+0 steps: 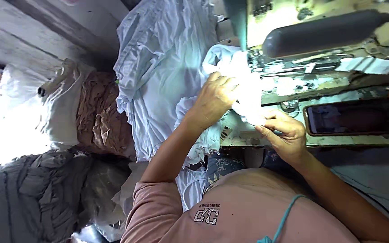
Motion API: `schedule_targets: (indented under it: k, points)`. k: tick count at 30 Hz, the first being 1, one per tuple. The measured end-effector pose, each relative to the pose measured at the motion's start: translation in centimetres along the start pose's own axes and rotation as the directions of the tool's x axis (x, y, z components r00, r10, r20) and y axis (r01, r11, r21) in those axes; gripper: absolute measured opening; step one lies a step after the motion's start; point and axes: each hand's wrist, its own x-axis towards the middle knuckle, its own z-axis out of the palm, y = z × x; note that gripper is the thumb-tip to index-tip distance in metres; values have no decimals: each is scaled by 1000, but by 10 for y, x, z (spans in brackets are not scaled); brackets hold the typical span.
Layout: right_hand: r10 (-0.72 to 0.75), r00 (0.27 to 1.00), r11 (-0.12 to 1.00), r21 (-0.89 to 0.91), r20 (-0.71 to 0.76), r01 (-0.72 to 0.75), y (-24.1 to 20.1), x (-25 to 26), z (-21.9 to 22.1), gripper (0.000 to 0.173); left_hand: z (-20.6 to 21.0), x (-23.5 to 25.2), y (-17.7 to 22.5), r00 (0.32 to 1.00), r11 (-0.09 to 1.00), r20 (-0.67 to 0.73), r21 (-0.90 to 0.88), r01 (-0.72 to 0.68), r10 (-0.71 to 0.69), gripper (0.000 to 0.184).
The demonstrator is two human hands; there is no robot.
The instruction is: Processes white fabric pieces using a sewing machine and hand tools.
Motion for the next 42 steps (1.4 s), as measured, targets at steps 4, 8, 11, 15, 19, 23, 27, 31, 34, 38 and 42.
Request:
schedule_targets:
  k: [4, 8, 11, 15, 19, 23, 27, 31, 34, 38, 42]
  points:
    - [-23, 1000, 1000, -18, 12, 23, 0, -3, -9, 20, 2, -6, 8, 994, 998, -85, 12, -61, 62, 22]
    - [5, 999, 1000, -10, 39, -5, 4, 0, -14, 16, 7, -5, 5, 996, 999, -84, 11, 31, -30, 21]
    - [12, 1000, 999, -32, 23, -11, 6, 10, -12, 15, 6, 5, -3, 997, 998, -17, 1, 70, -70, 23]
    - [-25, 1000, 992, -123, -7, 24, 8, 30, -10, 13, 16, 23, -25, 998, 998, -11, 16, 68, -68, 25]
    - [-90, 995, 982, -172, -35, 82, 14, 49, -7, 11, 28, 33, -44, 976, 997, -210, 43, 61, -51, 23]
    - [-77, 997, 994, -75, -21, 75, 24, 60, -8, 9, 13, 30, -31, 971, 993, -217, -71, 90, -104, 26]
    - [-74, 997, 997, -10, 32, 75, 32, 59, -12, 9, 0, 23, -4, 1000, 916, -28, -399, -23, 13, 34]
    - [-150, 988, 988, -42, -25, 148, 38, 55, -11, 9, 15, 17, 8, 989, 969, -151, -242, -46, 10, 16]
    - [-169, 985, 983, -73, -27, 167, 38, 54, -13, 9, 22, 11, 15, 970, 975, -241, -210, -79, 26, 20]
    - [-122, 993, 989, -79, 4, 122, 35, 56, -14, 14, 29, 7, 20, 963, 990, -270, -135, -49, 11, 21]
    - [-92, 993, 968, -226, 74, 106, 29, 56, -16, 22, 35, 10, 20, 973, 997, -226, -62, 42, -55, 25]
